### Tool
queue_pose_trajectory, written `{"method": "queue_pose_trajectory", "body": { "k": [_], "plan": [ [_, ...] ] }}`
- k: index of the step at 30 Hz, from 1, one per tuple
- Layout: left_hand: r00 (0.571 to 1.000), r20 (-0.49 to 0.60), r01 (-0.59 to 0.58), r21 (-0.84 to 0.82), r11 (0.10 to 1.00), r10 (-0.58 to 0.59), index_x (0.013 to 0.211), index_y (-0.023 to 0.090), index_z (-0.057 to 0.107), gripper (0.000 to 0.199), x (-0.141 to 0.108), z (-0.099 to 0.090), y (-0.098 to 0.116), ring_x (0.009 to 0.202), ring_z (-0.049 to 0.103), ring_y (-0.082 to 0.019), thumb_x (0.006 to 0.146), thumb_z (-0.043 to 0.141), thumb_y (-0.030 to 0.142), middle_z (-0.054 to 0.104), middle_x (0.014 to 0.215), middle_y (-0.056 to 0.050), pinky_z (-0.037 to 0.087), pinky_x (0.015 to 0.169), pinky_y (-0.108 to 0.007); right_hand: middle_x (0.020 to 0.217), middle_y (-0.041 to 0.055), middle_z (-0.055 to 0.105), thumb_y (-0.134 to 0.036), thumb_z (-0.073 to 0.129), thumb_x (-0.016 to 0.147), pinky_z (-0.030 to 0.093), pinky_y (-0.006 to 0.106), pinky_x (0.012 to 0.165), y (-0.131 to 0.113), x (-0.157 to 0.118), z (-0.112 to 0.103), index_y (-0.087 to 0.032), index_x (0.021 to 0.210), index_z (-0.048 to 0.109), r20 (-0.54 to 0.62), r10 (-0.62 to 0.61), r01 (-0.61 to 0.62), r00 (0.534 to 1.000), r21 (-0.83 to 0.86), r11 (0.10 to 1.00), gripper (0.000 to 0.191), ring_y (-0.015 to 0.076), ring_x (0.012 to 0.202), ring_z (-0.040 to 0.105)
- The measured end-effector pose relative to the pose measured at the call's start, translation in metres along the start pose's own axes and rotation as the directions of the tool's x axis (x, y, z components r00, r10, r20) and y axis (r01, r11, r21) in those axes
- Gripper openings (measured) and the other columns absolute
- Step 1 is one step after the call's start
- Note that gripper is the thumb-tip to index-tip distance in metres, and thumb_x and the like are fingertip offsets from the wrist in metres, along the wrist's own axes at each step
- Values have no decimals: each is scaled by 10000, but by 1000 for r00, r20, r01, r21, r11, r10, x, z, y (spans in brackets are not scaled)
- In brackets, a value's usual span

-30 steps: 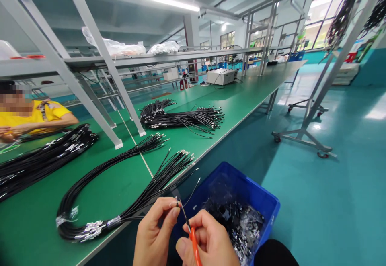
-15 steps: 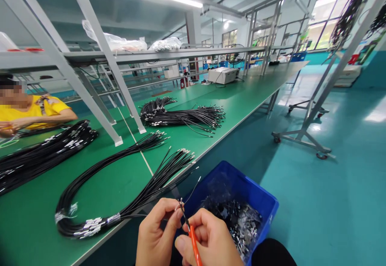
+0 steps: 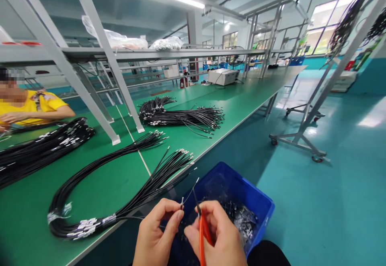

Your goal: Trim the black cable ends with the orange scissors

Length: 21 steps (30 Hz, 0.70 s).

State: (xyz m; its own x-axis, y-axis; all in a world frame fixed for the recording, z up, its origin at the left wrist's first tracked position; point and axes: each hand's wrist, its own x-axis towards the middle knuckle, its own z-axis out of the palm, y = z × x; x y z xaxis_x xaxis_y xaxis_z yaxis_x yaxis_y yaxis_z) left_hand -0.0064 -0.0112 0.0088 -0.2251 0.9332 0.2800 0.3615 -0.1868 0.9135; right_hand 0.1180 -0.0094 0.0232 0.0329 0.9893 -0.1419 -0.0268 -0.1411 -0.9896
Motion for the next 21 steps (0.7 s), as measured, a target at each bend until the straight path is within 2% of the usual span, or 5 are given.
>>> {"method": "queue_pose_trajectory", "body": {
  "k": [4, 10, 13, 17, 21],
  "plan": [
    [1000, 10, -17, -15, 1000, 17, 671, 203, 615, 151, -1, 0, 4, 591, 543, -131, 806, 554, 233, 602, 635, 23, 424, 575, -205, 759, -10, 687, -285, 705, 630, 492, 260, 691, -7, 11, 11, -249, 863, 575, -156, -148, 165, 977, 99, 981, 270, 173, 722, 641],
    [999, 33, -39, -34, 999, 40, 677, 198, 603, 159, -2, -1, 3, 587, 534, -124, 817, 542, 241, 593, 636, 29, 411, 575, -202, 620, -63, 628, -278, 759, 641, 479, 190, 529, -2, 26, 18, -241, 812, 580, -14, -128, 127, 992, 279, 952, 250, 106, 536, 580],
    [999, 44, 7, -58, 998, -4, 664, 195, 586, 174, -1, -3, 1, 578, 533, -125, 819, 543, 263, 584, 619, 30, 409, 569, -207, 641, -48, 648, -259, 769, 612, 497, 202, 558, 2, 23, 19, -234, 799, 580, -6, -105, 101, 994, 336, 936, 267, 123, 581, 606],
    [999, 34, 23, -39, 999, -21, 658, 198, 593, 175, -2, -2, 2, 580, 552, -139, 813, 552, 268, 605, 623, 18, 418, 568, -219, 668, -32, 642, -284, 746, 617, 512, 244, 596, -1, 15, 20, -229, 825, 572, -70, -40, 59, 997, 281, 958, 277, 158, 629, 626],
    [1000, 13, -22, 86, 996, 21, 667, 200, 593, 208, -4, 4, 2, 558, 563, -142, 845, 505, 260, 597, 617, 6, 393, 535, -227, 714, -8, 639, -306, 719, 650, 512, 267, 637, -4, 14, 21, -231, 841, 553, -115, -119, 129, 986, 78, 989, 263, 175, 661, 626]
  ]
}}
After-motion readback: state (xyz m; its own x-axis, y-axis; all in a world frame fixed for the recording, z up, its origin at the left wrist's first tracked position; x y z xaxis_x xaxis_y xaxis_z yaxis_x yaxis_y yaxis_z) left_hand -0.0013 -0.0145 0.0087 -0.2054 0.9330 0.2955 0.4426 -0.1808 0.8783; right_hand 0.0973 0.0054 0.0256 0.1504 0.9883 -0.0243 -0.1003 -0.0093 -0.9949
